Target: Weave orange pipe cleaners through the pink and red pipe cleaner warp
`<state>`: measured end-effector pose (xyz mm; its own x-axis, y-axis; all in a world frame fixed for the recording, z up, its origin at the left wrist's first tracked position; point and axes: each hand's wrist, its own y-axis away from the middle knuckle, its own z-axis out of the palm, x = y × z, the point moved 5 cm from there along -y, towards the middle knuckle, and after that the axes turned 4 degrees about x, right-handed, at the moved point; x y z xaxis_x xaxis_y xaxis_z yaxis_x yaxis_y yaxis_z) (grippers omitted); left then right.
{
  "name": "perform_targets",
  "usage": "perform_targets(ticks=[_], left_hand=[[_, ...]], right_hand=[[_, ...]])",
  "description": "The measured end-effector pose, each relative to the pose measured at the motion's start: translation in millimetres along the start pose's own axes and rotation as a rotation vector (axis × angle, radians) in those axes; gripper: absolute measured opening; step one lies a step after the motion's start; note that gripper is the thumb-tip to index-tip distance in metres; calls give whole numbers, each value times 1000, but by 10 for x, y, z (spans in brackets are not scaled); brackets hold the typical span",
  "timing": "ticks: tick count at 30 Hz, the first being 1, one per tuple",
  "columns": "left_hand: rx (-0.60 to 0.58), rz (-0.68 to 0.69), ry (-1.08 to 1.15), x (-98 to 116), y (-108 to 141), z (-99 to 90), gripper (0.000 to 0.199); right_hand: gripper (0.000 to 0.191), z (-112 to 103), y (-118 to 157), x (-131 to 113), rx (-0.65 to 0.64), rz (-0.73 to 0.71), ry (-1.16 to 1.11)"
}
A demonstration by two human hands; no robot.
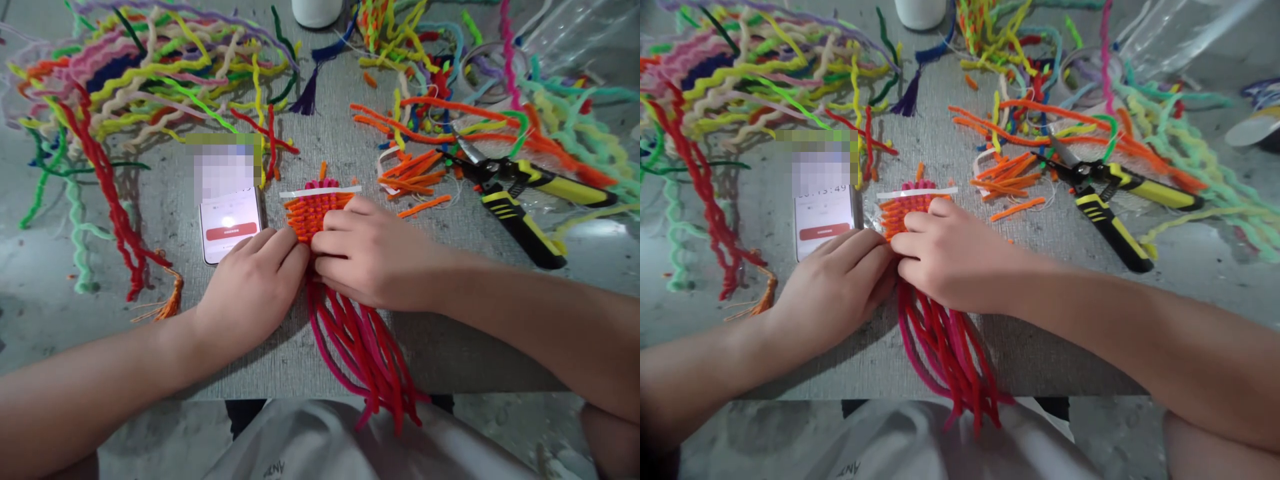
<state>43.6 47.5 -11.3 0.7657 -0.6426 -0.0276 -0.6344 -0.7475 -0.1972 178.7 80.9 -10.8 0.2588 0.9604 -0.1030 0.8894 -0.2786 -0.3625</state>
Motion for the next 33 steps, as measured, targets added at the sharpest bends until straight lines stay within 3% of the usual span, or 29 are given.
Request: perform_targets(ticks=[5, 9, 15, 20, 24, 29, 33], left_hand=[[-52, -77, -5, -12, 30, -14, 16], [-58, -71, 22, -41, 10, 1, 13], [25, -60, -42, -28, -20, -24, 16], [55, -46, -134, 32, 27, -82, 16], [26, -50, -121, 28, 32, -52, 15], [21, -38, -78, 4, -7, -8, 15], [-23, -21, -48, 5, -50, -9, 11]], right_hand=[[31, -29, 56, 61, -52, 60, -104], [28, -141, 154, 257, -25, 240, -175], [12, -209, 264, 312, -261, 430, -173], [13, -208, 247, 209, -322, 564, -80], [12, -204, 296, 153, -240, 599, -46], [20, -100, 358, 77, -107, 472, -95], [21, -44, 366, 104, -89, 499, -102]])
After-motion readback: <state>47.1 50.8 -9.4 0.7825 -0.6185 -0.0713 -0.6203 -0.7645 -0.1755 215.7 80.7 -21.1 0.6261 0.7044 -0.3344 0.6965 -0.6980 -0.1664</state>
